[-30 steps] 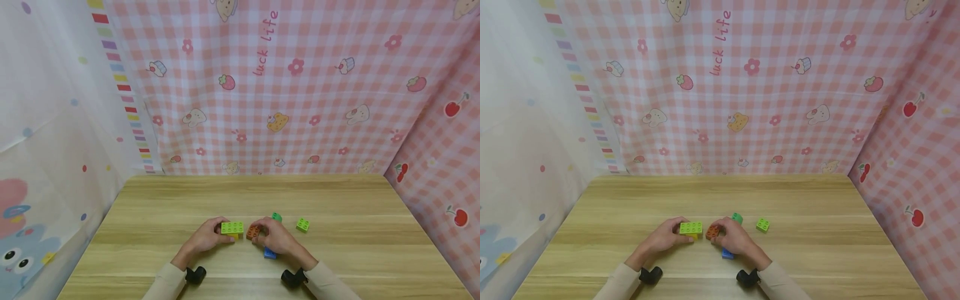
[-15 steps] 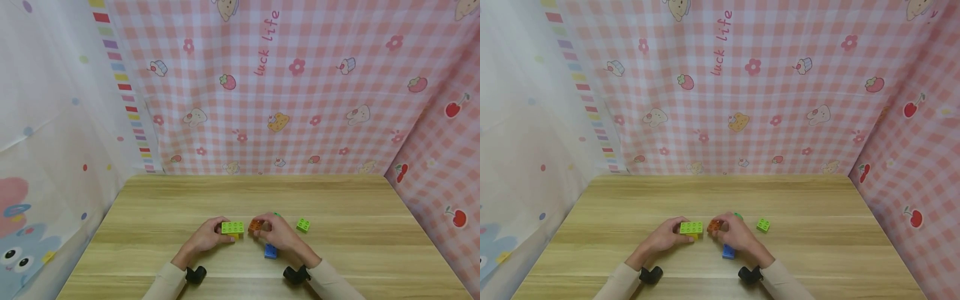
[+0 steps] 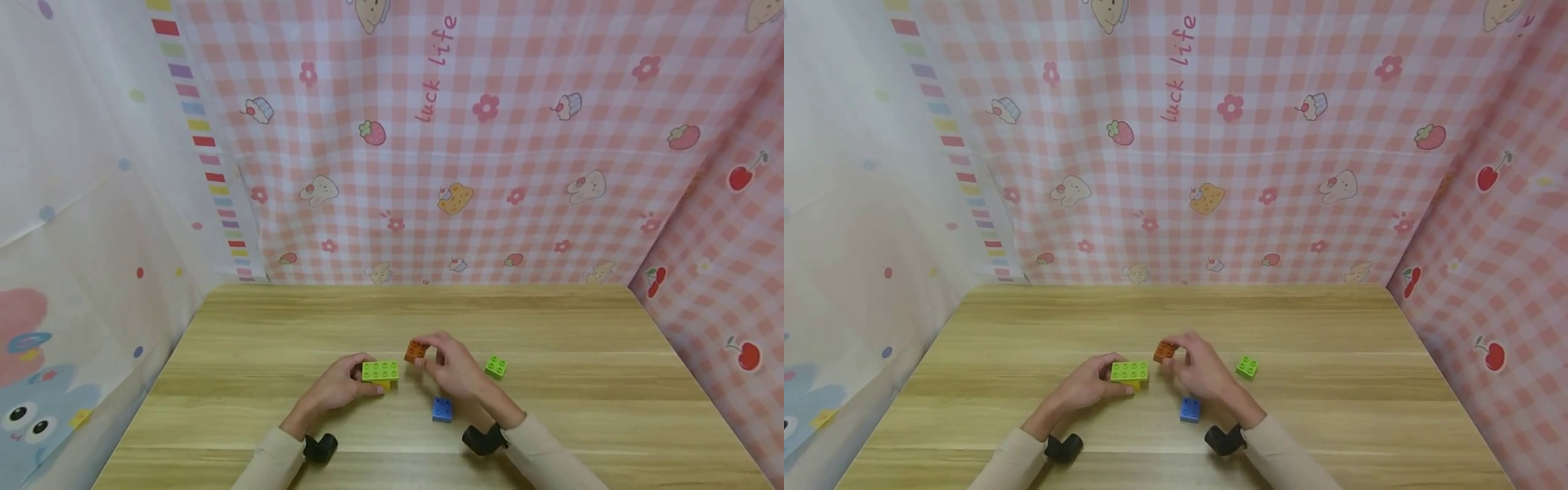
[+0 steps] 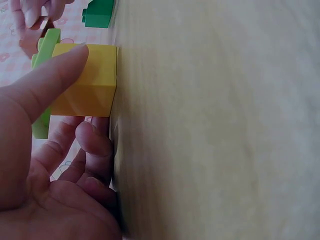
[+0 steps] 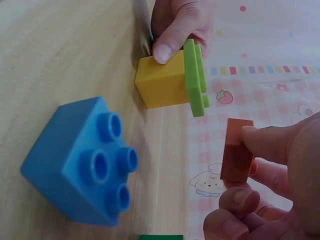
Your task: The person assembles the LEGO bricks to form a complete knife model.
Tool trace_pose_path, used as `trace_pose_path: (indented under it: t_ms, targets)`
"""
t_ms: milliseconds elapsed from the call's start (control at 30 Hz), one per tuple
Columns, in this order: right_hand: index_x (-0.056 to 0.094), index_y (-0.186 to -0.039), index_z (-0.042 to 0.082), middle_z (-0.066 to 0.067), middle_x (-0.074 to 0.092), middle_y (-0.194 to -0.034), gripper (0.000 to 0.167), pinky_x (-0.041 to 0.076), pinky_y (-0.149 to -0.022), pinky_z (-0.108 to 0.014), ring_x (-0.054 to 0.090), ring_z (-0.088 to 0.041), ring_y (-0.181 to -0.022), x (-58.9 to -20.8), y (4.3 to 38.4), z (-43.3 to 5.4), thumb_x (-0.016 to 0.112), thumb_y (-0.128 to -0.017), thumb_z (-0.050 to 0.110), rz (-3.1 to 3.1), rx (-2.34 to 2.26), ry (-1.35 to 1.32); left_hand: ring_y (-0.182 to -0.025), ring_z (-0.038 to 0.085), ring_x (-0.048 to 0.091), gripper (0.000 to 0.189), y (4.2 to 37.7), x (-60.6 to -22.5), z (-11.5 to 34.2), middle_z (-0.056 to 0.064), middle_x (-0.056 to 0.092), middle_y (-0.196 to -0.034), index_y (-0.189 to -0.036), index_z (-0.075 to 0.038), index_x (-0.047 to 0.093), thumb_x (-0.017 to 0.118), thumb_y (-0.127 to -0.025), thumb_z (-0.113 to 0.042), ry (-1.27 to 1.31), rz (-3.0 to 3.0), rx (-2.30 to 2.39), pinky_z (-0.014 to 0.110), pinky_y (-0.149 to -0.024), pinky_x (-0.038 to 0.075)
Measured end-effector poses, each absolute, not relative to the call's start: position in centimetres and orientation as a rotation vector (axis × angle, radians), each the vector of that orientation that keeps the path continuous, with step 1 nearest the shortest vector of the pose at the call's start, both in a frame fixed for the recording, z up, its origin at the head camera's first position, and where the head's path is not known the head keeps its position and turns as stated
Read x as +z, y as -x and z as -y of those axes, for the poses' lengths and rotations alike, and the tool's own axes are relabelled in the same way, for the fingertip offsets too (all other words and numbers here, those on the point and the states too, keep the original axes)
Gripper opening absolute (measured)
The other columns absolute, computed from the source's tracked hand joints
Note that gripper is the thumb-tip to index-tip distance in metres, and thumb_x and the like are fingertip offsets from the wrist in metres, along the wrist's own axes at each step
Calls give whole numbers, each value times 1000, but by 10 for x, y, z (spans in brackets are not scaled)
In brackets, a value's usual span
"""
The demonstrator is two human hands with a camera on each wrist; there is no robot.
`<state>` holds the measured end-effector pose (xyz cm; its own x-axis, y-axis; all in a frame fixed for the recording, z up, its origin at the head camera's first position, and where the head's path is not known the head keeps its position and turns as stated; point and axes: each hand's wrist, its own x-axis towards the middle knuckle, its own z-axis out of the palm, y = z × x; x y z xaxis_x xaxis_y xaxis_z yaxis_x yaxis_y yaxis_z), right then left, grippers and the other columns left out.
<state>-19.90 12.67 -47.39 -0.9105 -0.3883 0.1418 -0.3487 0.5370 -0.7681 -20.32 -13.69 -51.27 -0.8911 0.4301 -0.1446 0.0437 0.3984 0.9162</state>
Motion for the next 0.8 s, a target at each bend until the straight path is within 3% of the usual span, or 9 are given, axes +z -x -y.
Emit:
trace_pose_path:
  t_ms: [800]
  targets:
    - [62, -133, 11, -3, 58, -116, 36, 42, -59, -24, 49, -12, -73, -463, 203, -91, 64, -97, 16, -2573, -1311, 835, -80, 16, 54, 37, 202, -511, 136, 3, 64, -89, -114, -10, 66, 82, -81, -17, -421, -2303, 1492, 28, -70, 43]
